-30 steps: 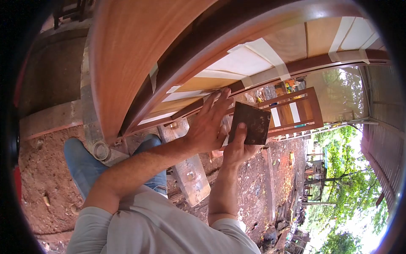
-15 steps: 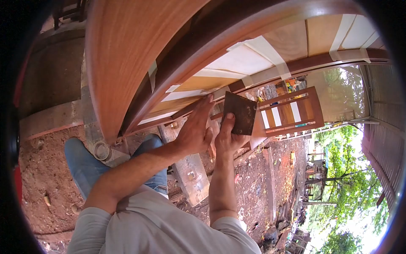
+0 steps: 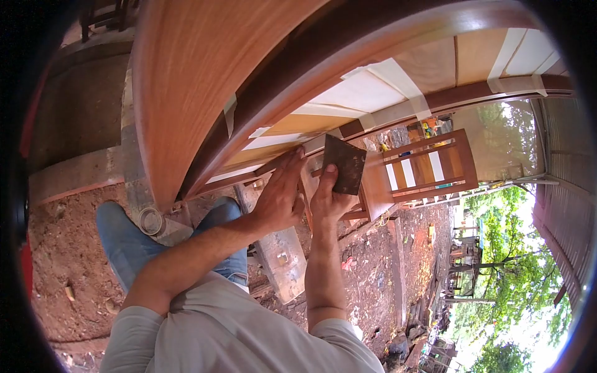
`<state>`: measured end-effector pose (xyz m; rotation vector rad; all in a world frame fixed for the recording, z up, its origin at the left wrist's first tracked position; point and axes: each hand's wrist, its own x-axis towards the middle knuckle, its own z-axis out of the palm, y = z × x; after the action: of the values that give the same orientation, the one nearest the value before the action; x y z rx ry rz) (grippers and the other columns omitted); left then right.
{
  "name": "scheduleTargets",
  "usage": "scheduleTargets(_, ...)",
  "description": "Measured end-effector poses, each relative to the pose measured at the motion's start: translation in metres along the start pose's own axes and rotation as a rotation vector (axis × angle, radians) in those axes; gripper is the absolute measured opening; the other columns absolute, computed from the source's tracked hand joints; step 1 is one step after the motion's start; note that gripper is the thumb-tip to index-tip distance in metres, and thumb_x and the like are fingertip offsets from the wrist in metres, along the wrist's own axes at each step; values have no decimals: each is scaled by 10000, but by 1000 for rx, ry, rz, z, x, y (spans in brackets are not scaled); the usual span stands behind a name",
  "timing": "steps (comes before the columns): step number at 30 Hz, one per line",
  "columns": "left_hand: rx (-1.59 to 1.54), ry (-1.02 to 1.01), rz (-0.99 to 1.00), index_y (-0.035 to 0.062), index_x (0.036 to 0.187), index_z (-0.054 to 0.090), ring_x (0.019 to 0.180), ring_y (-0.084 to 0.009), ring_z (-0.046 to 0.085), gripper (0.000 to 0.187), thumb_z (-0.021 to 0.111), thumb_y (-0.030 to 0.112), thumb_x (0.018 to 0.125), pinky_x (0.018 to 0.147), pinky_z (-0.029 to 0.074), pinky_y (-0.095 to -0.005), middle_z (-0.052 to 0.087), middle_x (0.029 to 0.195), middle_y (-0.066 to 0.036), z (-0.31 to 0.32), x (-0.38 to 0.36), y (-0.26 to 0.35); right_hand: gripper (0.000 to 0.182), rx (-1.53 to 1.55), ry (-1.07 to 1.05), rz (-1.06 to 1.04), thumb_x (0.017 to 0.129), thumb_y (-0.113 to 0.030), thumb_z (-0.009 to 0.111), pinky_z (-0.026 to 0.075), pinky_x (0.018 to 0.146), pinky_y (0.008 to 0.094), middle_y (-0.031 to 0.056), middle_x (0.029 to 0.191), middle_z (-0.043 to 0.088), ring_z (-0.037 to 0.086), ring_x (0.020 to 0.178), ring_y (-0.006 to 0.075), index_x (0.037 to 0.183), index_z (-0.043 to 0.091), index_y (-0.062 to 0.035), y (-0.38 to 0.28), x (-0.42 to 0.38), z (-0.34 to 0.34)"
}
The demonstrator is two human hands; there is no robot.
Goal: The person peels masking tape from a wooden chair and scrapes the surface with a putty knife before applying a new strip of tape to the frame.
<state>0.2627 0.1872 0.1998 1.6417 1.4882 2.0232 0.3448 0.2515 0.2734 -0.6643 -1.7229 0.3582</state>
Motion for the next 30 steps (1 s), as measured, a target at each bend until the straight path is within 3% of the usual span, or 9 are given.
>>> scheduleTargets(15,7,7,9,-138,1507,380,1496,-512,390,829,592,-67,709,1255,336,-561,369,1607,-364,-3,-3,-3,277,-49,-30,-27,1029,-112,679,602,682,327,146,984,792,738,801,180,1208,720,97,21,-17,0)
scheduleTargets(18,15,-18,-3,-130,1527,354,1508,-510,377,837,596,-85,726,1274,327,-541,364,1613,-355,-4,-3,-3,350,-54,-95,131,1032,-106,658,580,881,339,147,1202,739,700,1048,216,1316,656,98,30,-26,-7)
scheduleTargets(23,29,-6,30,-125,1499,401,1490,-522,389,815,593,-45,711,1247,341,-577,372,1594,-368,-4,-2,-4,307,-76,-70,40,1021,-103,668,609,835,372,181,1122,781,753,994,247,1249,706,98,30,-26,-3)
scheduleTargets(30,-12,-26,-2,-83,1571,322,1512,-500,375,900,606,-100,716,1273,324,-537,355,1627,-335,-7,-3,-6,283,-103,-89,40,1018,-108,660,623,810,395,201,1085,797,781,966,274,1210,731,87,35,-31,-2)
